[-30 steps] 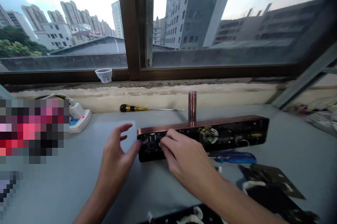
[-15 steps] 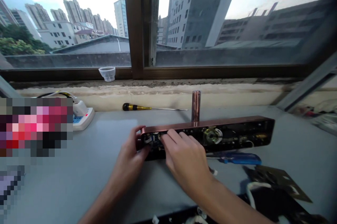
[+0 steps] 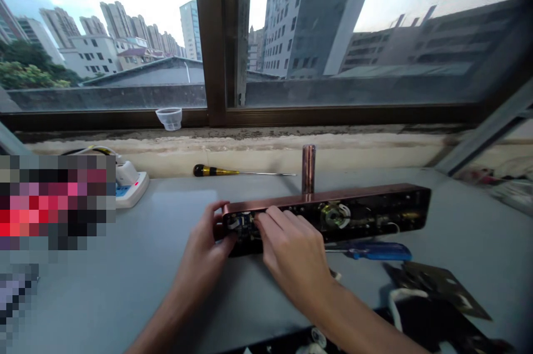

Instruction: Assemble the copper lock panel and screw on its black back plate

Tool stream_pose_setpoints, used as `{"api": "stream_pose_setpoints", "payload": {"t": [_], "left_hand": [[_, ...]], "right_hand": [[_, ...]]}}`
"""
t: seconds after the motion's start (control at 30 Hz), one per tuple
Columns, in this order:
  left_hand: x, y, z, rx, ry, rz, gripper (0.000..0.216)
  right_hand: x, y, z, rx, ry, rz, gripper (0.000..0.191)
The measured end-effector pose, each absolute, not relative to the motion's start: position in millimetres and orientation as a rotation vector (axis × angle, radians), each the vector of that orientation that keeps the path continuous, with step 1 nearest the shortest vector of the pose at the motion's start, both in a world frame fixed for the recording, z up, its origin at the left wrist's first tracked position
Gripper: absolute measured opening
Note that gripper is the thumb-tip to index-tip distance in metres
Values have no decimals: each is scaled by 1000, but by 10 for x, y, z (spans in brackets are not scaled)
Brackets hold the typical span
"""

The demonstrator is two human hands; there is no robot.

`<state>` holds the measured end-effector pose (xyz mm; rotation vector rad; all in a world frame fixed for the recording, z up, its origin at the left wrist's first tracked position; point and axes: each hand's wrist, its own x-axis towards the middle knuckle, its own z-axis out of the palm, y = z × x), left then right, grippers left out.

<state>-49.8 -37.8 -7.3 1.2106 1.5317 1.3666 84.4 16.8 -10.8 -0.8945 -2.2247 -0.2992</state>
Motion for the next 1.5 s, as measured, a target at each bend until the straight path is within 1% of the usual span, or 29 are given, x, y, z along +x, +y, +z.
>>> {"api": "stream_pose_setpoints", "payload": {"t": [0.1,0.33,0.5,0.67,0.77,0.93,1.1,1.2,1.37,1.5], "left_hand": [[-497,-381,-76,1208,1543,1356,39],[-513,-385,-78,1225,1560,1346,40],[-506,-388,-83,1194,1510,1363,39],[-502,-380,-87,1182,1503,1370,38],[-485,-365,-82,1218,1572,1349,32],[-424,-338,-71,1400,1866,1260,25],[-409,-338,-56,1435,1935,1217,22],[-420,-335,-34,1410,1934,1259,21],[-424,-338,-5,1378,1909,1284,20],[-423,-348,-10,1376,1886,1281,22]], "right_hand": [[829,164,-117,-906,-2212,-328,17],[833,193,-158,-877,-2114,-338,21],[877,205,-148,-802,-2179,-353,25],[866,179,-153,-848,-2190,-334,23],[845,175,-157,-847,-2177,-377,22],[872,181,-158,-717,-2203,-531,24],[959,201,-160,-539,-2274,-600,27],[975,235,-171,-495,-2288,-564,28],[939,270,-192,-525,-2214,-396,23],[938,248,-178,-556,-2217,-443,24]]}}
